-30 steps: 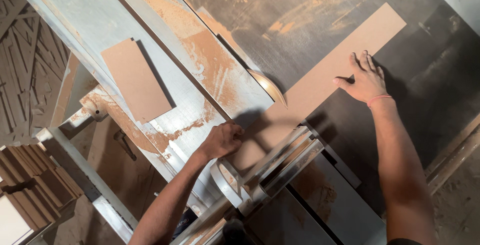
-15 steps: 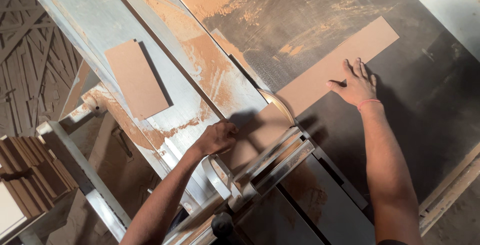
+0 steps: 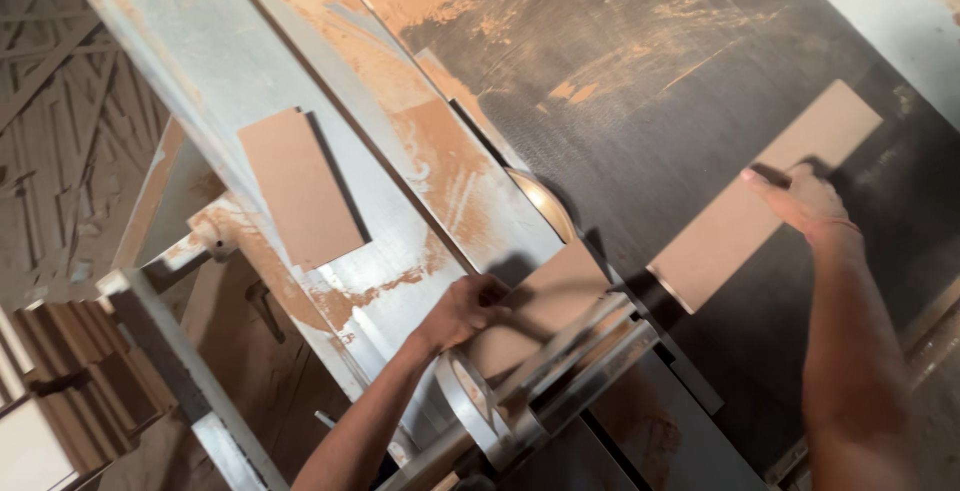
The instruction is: The person repeatedly feeds rectangular wood pieces through a table saw, guiding them with both hands and stacking the cut pieces on the table. The person occasionally adjusts the wood and clears sawdust from the blade area.
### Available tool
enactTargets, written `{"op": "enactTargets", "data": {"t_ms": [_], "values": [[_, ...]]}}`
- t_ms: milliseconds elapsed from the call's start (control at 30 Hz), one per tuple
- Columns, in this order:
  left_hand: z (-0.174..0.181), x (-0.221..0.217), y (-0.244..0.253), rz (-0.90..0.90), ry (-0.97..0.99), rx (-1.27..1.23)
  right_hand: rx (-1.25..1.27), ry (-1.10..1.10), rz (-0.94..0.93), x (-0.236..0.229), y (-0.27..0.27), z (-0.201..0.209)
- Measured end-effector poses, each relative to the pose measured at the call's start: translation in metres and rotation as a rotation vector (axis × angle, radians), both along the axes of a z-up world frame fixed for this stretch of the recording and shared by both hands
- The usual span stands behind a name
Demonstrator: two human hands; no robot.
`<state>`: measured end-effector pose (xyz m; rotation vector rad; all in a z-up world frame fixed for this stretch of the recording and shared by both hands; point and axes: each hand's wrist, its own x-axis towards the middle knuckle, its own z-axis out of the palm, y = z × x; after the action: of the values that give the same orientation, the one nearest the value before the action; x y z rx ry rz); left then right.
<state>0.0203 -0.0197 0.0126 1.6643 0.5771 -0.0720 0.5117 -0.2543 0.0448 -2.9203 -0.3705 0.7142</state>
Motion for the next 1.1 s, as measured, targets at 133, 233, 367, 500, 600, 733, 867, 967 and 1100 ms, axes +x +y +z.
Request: {"op": "enactTargets", "data": {"t_ms": [133,233,367,500,600,733,867,967,1100], "values": [[0.014,-0.008,0.006,0.033,0.009,-0.065,0.021,-0.335,-0.126,-0.022,0.068,-0.024],[0.018,-0.032,0.025,0.279,-0.200,-0.144,0.144,-0.423,-0.250,-0.030,0.097,-0.029],[0.001,-0.078,0.077,0.793,-0.131,0.034,0.435,-0.404,-0.256,-0.020,0.101,-0.025],[-0.024,-0.129,0.152,1.016,-0.447,-0.108,1.135,0.102,-0.583,0.006,0.075,-0.022],[-0.031,-0.138,0.185,1.114,-0.253,0.163,0.646,-0.320,-0.365,0.019,0.060,-0.026],[-0.015,-0.124,0.175,1.112,0.075,0.651,0.874,-0.060,-0.505,0.002,0.049,-0.037],[0.010,-0.098,0.137,1.069,0.086,0.621,0.979,0.313,-0.579,-0.034,0.054,-0.046],[0.025,-0.085,0.110,0.953,-0.078,0.702,0.724,0.382,-0.410,-0.046,0.042,-0.042],[0.028,-0.068,0.075,0.878,-0.100,0.435,0.349,-0.095,-0.063,-0.017,0.038,-0.039]]}}
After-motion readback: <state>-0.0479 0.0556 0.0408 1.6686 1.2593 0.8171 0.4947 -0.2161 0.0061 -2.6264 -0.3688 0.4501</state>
